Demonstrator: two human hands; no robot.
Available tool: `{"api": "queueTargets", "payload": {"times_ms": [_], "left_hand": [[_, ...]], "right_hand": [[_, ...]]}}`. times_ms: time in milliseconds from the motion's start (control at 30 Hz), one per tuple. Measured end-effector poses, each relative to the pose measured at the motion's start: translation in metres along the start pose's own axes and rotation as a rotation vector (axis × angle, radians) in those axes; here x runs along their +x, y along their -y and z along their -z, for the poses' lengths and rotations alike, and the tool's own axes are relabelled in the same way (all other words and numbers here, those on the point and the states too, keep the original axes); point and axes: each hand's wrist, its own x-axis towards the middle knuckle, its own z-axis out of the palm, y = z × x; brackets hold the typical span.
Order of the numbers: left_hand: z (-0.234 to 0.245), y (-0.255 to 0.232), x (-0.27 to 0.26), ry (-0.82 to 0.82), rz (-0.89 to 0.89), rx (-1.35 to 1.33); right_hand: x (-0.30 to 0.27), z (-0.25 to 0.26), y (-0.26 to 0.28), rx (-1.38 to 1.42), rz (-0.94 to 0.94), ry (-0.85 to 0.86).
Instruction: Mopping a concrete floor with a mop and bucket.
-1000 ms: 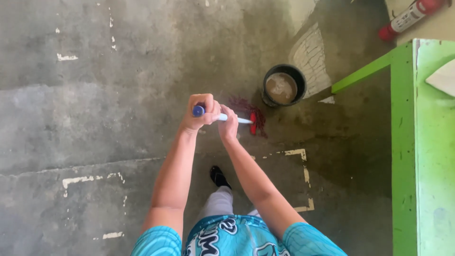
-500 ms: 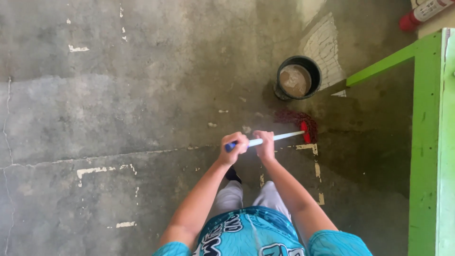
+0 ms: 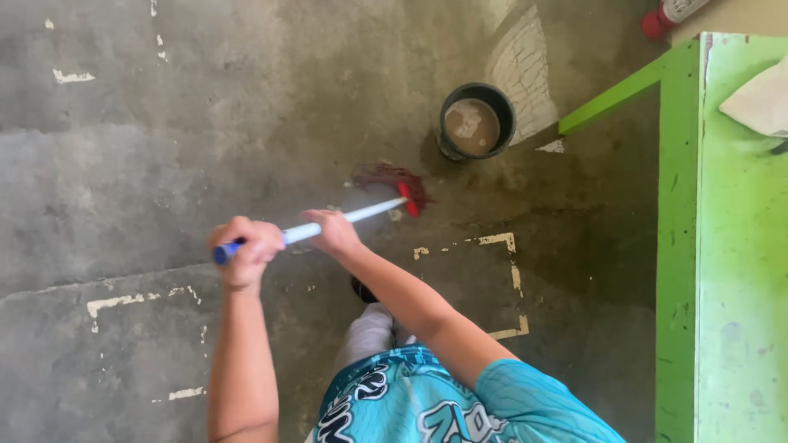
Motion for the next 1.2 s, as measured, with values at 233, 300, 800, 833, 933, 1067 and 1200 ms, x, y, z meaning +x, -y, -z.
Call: {"api": "queueTargets", "payload": {"times_ms": [233, 300, 800, 833, 933, 1067, 1200], "left_hand": [[-0.127, 0.125, -0.039, 0.198, 0.178, -0.111], [-0.163, 0.165, -0.058, 0.259, 0.311, -0.134], [-0.041, 0.01, -0.021, -0.129, -0.119, 0.023], [-0.033, 0.014, -0.016, -0.138, -0.124, 0.029], [-0.013, 0.029, -0.014, -0.282, -0.137, 0.034], [-0.013, 0.088, -0.011, -0.224, -0.039, -0.126], [-0.074, 0.141, -0.042, -0.257, 0.119, -0.085]], "right_hand": [[-0.126, 0.121, -0.112, -0.02, -0.355, -0.14], [-0.166, 0.133, -0.181, -0.301, -0.378, -0.347], [-0.005, 0.063, 0.017, 0.157, -0.21, 0.347], [0.004, 0.043, 0.0, 0.157, -0.203, 0.356], [0.008, 0.002, -0.039, -0.009, -0.068, 0.402], [0.002, 0.029, -0.075, 0.007, -0.113, 0.235], [-0.038, 0.056, -0.177, -0.195, -0.162, 0.129]]}}
